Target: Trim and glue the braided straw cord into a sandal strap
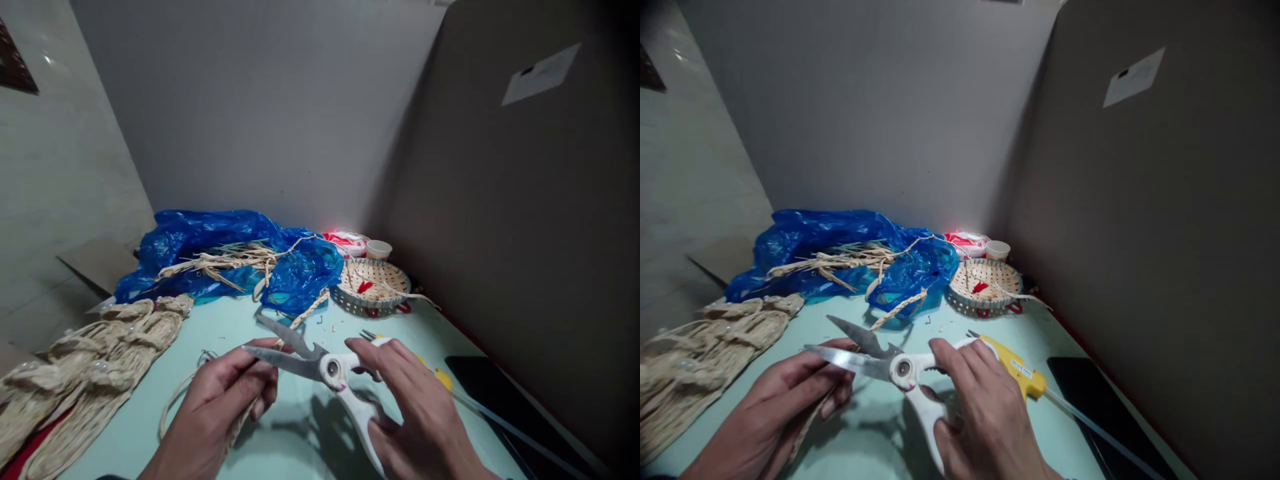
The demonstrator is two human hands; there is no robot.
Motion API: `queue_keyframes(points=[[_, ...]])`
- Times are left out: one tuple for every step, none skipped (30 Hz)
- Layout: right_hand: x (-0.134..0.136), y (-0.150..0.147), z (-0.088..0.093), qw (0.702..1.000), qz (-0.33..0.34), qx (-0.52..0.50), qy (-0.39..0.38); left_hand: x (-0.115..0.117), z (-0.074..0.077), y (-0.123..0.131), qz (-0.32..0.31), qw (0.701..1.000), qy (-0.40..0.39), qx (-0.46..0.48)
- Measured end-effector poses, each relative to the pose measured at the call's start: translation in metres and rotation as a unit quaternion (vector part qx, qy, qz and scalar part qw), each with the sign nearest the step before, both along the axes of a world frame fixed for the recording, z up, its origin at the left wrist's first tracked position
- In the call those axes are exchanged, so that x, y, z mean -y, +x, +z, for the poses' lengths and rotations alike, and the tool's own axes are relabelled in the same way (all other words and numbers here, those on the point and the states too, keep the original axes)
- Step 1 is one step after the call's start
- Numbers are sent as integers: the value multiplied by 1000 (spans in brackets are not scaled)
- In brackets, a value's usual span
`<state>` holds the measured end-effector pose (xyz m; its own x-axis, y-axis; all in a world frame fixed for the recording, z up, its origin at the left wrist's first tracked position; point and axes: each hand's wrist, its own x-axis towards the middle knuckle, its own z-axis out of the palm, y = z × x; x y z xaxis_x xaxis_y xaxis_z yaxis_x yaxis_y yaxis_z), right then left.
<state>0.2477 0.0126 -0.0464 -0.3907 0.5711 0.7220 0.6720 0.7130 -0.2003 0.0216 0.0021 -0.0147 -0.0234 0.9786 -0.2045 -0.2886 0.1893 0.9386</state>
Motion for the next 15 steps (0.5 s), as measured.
queue_keyframes(points=[[-1,1,0,1000,-6,16,5,0,2,0,6,1000,5,7],[-2,2,-1,1000,-10,27,11,1,3,-1,6,1000,11,8],[-3,3,-2,999,-13,36,16,2,4,-1,3,1000,16,6],[-3,4,-3,999,-15,42,21,3,6,-1,-1,1000,19,5],[-4,4,-3,998,-15,47,26,4,7,-1,-5,1000,19,6],[-4,4,-4,998,-14,50,31,5,8,-2,-8,1000,17,11],[-4,5,-4,998,-14,55,37,5,9,-2,-12,1000,14,15],[-4,5,-4,997,-15,57,46,6,9,-2,-19,1000,15,16],[-4,4,-4,997,-18,59,53,6,9,-3,-28,999,19,11],[-4,4,-3,996,-20,61,58,6,9,-3,-38,999,26,1],[-3,4,-2,996,-23,63,62,6,9,-3,-44,998,30,-11],[-3,4,-1,996,-26,65,60,6,9,-3,-47,998,29,-19],[-2,4,0,996,-29,66,59,6,9,-3,-44,999,20,-17],[-2,4,0,996,-32,66,57,6,10,-3,-34,999,4,-7],[-2,5,1,996,-33,65,58,6,10,-2,-22,1000,-18,8]])
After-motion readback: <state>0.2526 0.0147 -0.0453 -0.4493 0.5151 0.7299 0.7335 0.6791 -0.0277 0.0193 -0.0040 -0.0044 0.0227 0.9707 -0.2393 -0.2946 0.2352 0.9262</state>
